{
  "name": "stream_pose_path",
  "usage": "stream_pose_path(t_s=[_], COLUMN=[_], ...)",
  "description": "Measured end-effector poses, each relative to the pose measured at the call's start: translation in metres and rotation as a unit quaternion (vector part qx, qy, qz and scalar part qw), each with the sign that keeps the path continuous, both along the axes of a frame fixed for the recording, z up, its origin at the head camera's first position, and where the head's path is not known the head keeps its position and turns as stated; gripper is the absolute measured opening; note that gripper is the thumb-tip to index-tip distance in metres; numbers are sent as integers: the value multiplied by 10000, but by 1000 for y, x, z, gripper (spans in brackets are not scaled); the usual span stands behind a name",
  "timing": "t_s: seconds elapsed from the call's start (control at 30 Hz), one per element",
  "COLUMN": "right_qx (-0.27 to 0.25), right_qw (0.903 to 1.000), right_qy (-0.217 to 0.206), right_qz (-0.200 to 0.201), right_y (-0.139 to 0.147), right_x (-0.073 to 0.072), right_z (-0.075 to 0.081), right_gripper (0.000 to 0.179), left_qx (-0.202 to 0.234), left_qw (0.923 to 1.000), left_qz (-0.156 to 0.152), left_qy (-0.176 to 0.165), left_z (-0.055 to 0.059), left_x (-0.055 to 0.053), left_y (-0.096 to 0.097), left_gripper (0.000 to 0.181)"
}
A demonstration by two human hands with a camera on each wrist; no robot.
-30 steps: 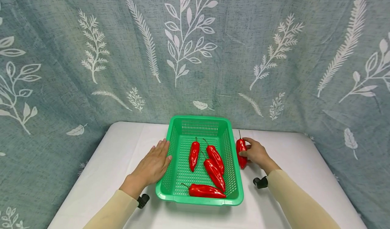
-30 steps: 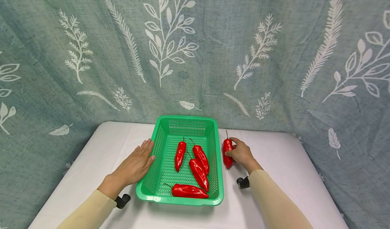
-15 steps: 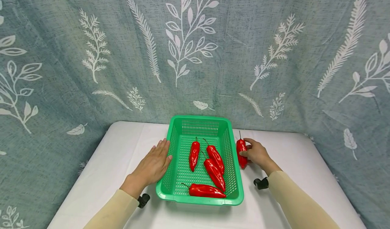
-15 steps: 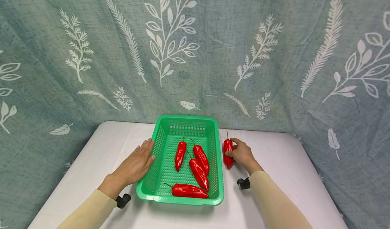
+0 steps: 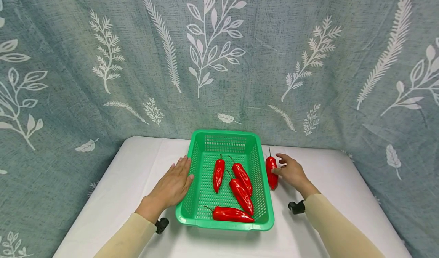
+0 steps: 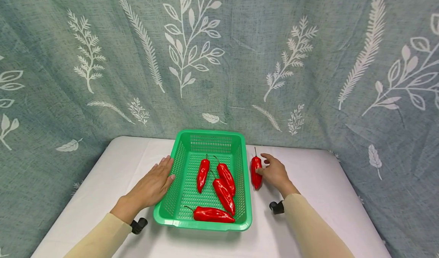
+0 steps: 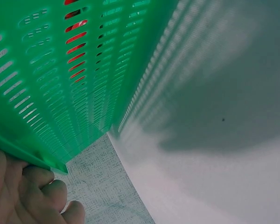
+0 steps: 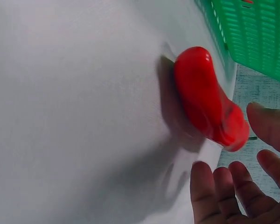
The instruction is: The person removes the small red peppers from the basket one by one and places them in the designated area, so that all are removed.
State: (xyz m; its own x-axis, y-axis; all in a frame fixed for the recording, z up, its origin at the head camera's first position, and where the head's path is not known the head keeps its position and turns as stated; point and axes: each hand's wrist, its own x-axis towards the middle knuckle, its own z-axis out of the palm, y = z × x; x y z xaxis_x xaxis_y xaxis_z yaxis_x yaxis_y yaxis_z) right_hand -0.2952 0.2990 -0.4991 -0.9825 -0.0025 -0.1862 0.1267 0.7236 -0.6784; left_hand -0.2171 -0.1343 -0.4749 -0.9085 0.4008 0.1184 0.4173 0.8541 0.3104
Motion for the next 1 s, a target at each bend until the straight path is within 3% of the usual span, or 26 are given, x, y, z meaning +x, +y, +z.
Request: stream_pose_path(t_s=[0.23, 0.63, 0.8, 1.0], right_qx=[161, 357, 251, 253], right_qw=[9990, 9867, 9804, 9661], right_qy=[372, 1219, 1316, 1035], right_qz=[207, 1017, 1443, 2353], right_y=[-2, -28, -49, -88], right_x=[11, 36, 44, 48], right_z=[22, 70, 94, 112], right_gripper=[68, 62, 60, 63], left_qx=[-135, -74, -93, -177], left_qw=[9999, 9999, 9999, 9998], left_qz=[-17, 1, -18, 2], left_qy=[-41, -83, -127, -91], left_z=[2, 2, 3, 4], left_x=[-1, 2, 2, 1], left_y=[1, 1, 2, 1], left_gripper=[65, 65, 65, 65])
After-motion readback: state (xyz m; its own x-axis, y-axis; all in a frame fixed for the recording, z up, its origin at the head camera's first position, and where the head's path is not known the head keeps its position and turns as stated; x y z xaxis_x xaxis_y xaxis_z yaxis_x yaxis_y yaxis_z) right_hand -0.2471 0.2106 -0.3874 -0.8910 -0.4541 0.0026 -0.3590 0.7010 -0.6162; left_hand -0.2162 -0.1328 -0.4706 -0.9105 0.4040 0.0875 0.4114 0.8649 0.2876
